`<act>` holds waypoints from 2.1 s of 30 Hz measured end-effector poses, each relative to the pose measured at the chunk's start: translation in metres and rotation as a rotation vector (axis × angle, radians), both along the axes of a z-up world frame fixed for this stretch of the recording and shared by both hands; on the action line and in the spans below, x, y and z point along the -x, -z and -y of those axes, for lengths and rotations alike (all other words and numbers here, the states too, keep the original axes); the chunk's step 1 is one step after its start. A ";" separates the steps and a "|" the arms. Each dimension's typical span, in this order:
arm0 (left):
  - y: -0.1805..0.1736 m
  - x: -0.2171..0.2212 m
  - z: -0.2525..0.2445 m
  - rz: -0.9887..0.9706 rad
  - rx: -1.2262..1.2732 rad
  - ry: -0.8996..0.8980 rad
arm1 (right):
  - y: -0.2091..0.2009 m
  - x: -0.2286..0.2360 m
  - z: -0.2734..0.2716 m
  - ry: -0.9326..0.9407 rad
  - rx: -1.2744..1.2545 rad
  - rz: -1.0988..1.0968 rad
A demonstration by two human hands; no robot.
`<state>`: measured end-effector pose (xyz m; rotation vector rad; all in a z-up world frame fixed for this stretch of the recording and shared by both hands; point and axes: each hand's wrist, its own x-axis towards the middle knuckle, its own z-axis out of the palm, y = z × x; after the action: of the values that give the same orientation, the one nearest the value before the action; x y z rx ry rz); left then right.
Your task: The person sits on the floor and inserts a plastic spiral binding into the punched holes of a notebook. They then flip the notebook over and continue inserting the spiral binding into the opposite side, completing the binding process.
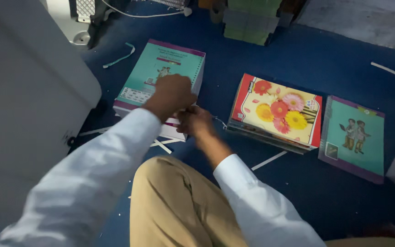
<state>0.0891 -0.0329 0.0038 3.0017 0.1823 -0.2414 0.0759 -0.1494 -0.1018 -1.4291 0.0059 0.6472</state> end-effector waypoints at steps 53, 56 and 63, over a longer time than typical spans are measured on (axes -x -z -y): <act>-0.075 -0.057 0.107 0.251 1.269 0.091 | -0.095 -0.063 0.280 0.136 -0.426 0.097; -0.060 -0.048 0.123 0.197 1.399 0.125 | -0.110 -0.067 0.298 0.087 -0.302 0.094; -0.029 -0.052 0.157 0.252 1.495 0.128 | -0.121 -0.071 0.310 0.171 -0.062 0.446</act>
<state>0.1411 -0.1895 0.0327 1.5248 -0.1665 0.0243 0.1471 -0.4596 0.0189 -1.4677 -0.2380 0.1777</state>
